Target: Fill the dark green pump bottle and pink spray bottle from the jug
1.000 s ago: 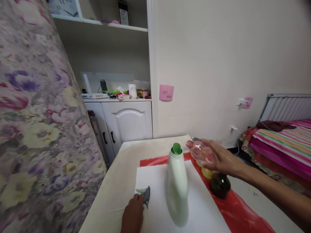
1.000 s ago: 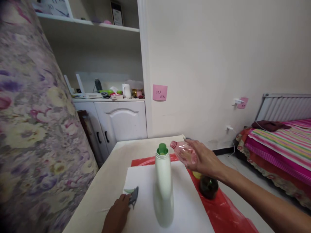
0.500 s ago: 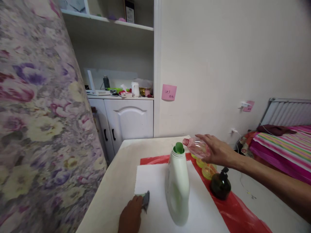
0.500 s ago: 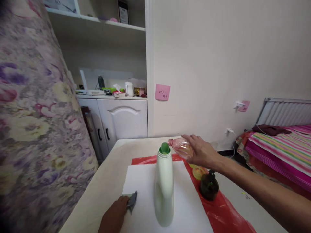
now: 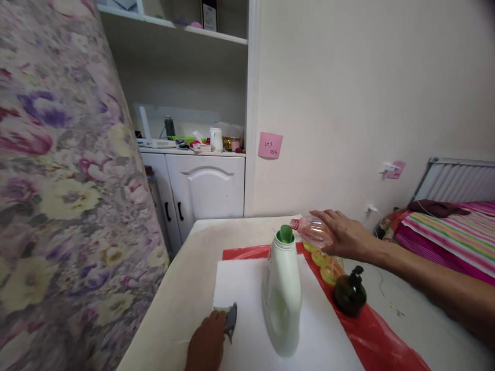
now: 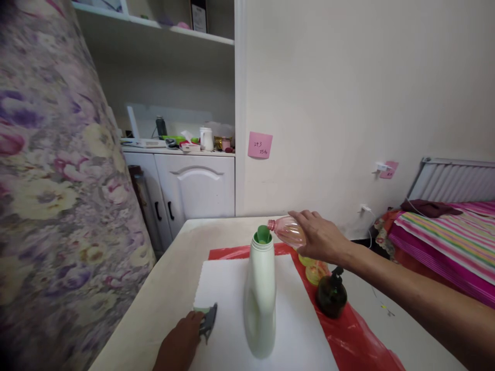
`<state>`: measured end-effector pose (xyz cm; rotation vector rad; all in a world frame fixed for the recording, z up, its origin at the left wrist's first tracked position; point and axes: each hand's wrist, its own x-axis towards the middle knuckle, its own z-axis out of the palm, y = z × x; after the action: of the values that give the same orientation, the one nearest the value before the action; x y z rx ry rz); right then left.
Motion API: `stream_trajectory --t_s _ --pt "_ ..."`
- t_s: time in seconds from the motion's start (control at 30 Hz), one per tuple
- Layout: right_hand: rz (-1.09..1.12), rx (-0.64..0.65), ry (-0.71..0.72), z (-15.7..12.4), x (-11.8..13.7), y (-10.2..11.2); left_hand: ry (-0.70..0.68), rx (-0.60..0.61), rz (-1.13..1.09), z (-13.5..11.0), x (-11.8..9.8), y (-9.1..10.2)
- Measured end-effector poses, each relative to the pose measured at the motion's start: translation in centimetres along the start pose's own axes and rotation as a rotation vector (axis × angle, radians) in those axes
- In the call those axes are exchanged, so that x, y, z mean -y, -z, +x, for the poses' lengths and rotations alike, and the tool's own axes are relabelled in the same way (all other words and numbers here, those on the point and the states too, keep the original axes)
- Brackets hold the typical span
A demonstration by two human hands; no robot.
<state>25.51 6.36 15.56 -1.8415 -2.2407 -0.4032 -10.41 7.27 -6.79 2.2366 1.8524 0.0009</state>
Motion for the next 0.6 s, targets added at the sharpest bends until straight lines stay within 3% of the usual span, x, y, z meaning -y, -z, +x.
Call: stream_trajectory --t_s 0.17,0.6 --pt "-0.032 -0.029 0.043 0.44 -0.05 0.00 -0.014 -0.019 0.098 -0.21 0.10 0.24" --pt "-0.131 -0.039 0.111 0.60 -0.20 0.60 -0.030 -0.044 0.112 -0.09 0.29 0.18"
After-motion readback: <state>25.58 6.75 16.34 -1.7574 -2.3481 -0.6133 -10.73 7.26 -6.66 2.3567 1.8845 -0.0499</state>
